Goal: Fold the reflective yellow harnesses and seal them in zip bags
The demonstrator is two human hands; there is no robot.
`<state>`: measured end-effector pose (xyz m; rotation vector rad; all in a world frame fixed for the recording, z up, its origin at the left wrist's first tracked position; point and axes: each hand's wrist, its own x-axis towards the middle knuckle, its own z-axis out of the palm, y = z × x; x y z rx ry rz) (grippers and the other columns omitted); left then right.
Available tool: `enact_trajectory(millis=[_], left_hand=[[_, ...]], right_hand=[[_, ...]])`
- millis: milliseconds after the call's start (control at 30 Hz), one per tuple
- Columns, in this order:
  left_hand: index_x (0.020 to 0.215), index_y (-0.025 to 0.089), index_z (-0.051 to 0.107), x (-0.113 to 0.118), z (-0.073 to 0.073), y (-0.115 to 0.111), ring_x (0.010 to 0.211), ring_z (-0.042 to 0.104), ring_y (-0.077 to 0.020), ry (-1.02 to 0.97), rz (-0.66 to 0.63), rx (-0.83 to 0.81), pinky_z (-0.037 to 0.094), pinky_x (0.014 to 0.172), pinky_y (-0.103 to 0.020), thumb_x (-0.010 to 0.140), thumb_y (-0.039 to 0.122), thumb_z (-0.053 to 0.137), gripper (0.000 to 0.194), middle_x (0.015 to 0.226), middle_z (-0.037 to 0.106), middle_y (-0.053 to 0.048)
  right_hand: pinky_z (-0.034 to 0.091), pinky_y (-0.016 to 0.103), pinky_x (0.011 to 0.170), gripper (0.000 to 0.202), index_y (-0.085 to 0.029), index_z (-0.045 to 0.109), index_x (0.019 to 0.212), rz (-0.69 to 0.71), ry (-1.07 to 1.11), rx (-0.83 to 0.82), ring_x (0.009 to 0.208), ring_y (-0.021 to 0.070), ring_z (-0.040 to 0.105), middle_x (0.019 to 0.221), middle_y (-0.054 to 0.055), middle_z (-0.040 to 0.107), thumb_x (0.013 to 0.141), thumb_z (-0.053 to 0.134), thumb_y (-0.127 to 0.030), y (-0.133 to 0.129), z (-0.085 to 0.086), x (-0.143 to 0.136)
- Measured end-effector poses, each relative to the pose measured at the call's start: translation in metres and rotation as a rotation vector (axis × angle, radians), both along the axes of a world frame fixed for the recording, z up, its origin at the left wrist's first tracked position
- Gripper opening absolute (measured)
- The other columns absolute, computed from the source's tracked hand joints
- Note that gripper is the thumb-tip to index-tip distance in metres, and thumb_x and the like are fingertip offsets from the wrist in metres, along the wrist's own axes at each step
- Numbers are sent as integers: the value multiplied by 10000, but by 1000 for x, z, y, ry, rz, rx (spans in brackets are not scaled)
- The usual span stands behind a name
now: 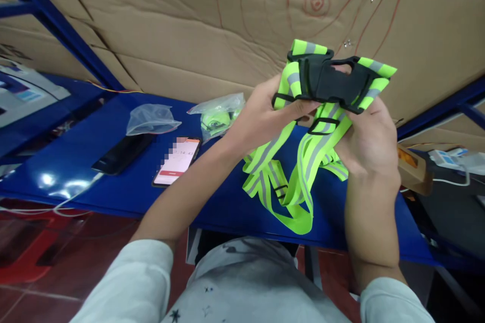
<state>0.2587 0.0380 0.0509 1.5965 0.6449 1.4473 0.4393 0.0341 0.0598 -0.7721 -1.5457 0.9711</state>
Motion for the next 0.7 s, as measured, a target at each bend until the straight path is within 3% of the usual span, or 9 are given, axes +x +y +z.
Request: enact_trajectory(millis=[133,233,367,467,567,700], left_hand=[[1100,194,698,9,-5,2,1171,691,-248,-30,-186,-37,572,1017,-370,752,411,901,457,1146,738,-48],[1151,191,703,13,-12,6,1237,668,-280,-96,-225,-81,545,1071,-408,676,329,939,548,1214,735,-62],[1188,185,724,13,-18,12,1266,656,-322,-121,-135,-124,516,1110,-467,653,300,931,585,1199,756,-75],[1187,202,743,13,-19,13,1315,631,-322,-97,-139,-85,487,1151,-461,670,274,918,551,1232,755,-63],[1150,187,759,15,-21,14,1302,642,-311,-87,-188,-92,479,1161,-439,671,229,911,505,1258,748,-58],[1129,183,751,20,-31,17,1198,701,-302,-191,-268,-329,529,1092,-450,666,225,923,496,1150,782,-46]], right_hand=[[585,434,1057,204,-320,660,1165,-2,43,57,1328,236,631,1277,-3,702,971,601,-347,5,-10,-3],[507,452,1177,261,-348,657,1241,22,-31,173,1415,240,570,1354,-15,680,1005,581,-429,16,-16,0],[371,433,1297,613,-427,573,1433,84,-125,308,1522,257,450,1545,-37,551,866,806,-425,20,-9,19],[480,475,1216,835,-419,497,1521,246,-160,209,1427,286,560,1513,4,578,782,884,-443,14,3,34],[568,475,1112,730,-337,618,1419,192,-171,162,1235,263,693,1346,18,699,758,903,-460,12,7,39],[613,433,1009,407,-259,763,1097,-47,-273,352,1090,249,733,1100,6,774,736,932,-339,13,4,29]])
